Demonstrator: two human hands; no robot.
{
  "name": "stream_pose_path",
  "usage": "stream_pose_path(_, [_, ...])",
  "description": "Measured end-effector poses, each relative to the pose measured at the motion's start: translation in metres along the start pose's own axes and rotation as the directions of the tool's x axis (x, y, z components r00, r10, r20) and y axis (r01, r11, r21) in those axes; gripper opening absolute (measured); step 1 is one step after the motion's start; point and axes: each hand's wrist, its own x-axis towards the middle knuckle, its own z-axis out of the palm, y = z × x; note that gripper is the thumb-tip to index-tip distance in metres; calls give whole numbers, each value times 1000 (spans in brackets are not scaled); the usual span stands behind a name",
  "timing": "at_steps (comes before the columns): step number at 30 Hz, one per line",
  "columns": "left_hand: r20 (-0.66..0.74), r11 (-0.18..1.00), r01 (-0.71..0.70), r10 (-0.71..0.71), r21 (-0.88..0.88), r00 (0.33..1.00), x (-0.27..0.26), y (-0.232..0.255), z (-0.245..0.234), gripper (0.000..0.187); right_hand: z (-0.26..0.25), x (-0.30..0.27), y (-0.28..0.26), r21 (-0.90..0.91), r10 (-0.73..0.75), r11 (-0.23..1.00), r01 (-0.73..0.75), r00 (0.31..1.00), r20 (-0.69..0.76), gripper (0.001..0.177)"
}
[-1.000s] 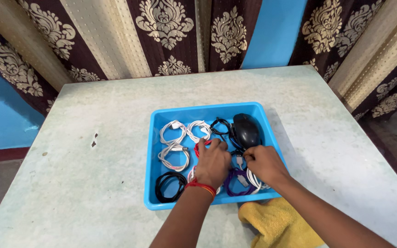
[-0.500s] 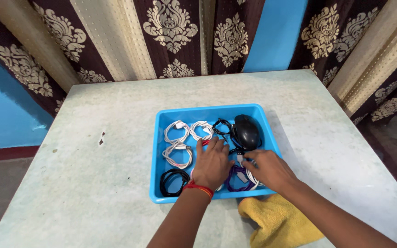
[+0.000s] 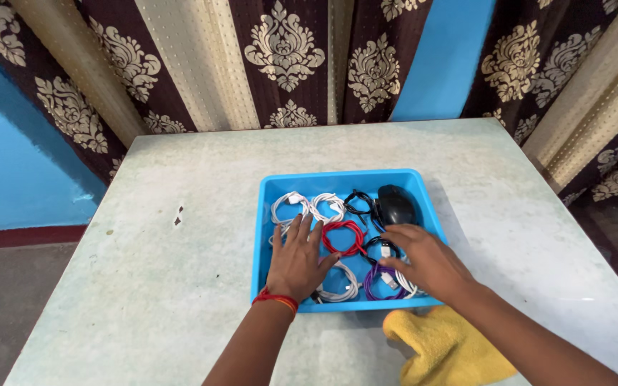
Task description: The person organizes a collection of cables and a computer mouse on a table. They wipe a white cable with a yellow cloth, coil it, and place it into a blue tray. The person then arranges other cables and the mouse within the tray.
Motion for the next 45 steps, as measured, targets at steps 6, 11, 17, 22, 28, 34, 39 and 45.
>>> stream_pose_path(6, [229,996,40,-58,84,972,-12,-7,5,86,8,1,-10,-100,35,995,-7,957,288,75])
stream_pose_path(11, [200,996,58,-72,72,977,-5,-6,0,85,3,12,-7,-140,10,990,19,978,207,72])
stream_pose_path(17, [74,997,50,-55,63,996,21,8,-38,86,-37,35,-23,-237,17,972,1,997,75,72])
stream_pose_path(22, [-34,989,149,-148,19,988,49,30,-102,87,-98,50,-52,-318,38,947,-51,998,-48,72])
stream_pose_path(28, [-163,972,233,-237,-44,958,50,52,-169,88,-151,46,-87,-166,96,976,-138,966,-241,75])
stream_pose_path(34, [-217,972,235,-229,0,949,31,55,-176,88,-155,23,-98,-391,-9,918,-60,985,-171,77])
stream_pose_path(39, [-155,976,139,-113,165,981,32,44,-158,86,-155,27,-87,-395,-57,918,-48,966,-251,75])
stream_pose_path(45, [-87,981,129,-117,143,989,24,41,-127,85,-120,20,-72,-429,-26,898,-100,961,-277,76])
